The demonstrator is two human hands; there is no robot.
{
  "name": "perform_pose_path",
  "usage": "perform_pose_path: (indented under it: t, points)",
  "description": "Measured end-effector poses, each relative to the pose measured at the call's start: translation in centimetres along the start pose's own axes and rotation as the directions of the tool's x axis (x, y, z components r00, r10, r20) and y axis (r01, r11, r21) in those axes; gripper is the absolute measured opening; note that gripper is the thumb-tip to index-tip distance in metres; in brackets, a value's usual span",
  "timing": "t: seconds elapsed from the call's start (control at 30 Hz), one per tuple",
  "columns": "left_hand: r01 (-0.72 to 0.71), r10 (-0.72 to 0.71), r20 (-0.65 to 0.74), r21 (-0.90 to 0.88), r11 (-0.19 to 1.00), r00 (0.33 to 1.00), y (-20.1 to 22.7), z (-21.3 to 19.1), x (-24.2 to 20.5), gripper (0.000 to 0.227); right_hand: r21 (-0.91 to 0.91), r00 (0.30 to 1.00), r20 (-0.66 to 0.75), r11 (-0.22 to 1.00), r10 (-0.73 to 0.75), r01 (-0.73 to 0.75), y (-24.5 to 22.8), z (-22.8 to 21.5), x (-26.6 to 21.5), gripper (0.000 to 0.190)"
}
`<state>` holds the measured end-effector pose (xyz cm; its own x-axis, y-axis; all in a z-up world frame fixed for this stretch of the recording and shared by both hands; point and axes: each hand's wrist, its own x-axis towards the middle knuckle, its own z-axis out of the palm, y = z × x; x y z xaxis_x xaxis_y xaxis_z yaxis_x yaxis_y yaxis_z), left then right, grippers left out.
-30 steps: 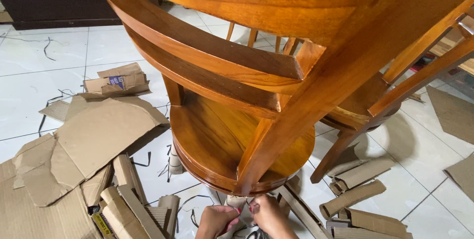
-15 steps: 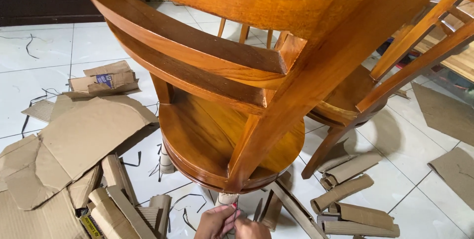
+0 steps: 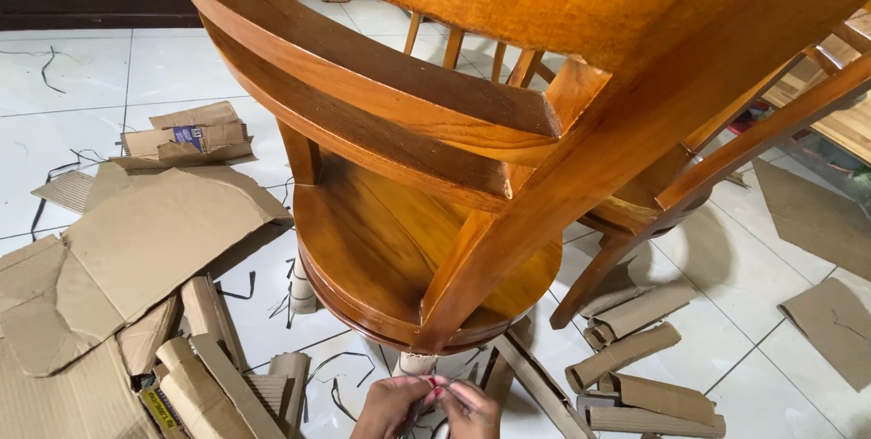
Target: Wrapping wooden chair legs with cardboard and securing them with cable ties
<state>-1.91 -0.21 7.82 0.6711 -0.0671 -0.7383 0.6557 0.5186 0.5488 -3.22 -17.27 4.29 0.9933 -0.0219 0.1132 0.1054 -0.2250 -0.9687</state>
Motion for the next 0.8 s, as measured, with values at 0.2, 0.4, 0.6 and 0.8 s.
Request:
perform_pose_path:
  t: [0.2,0.4,0.6,0.8]
  points:
    - [0.01,0.008,-0.063,0.283,0.959,0.998,-1.0,-1.6,1.5,0.012,0.073,0.919,-0.024,0.918,0.393,-0.39,-2.8,1.5,1.0,0.016]
    - [0.084,-0.09,0.047,0.113,0.99,0.995,-0.3,-1.7,0.2,0.006,0.391,0.678,0.176,0.582,0.713,-0.713,-2.3,1.6,1.9,0.021]
    - [0.153,-0.165,0.073,0.15,0.977,0.983,0.6,-1.3,-1.0,0.009,0.391,0.677,0.184,0.579,0.712,-0.715,0.9,2.2,2.7,0.02]
    - [0.161,-0.18,0.097,0.182,0.97,0.979,0.9,-1.2,-0.8,0.015,0.12,0.645,0.269,0.639,0.715,-0.76,-3.5,0.5,2.8,0.021]
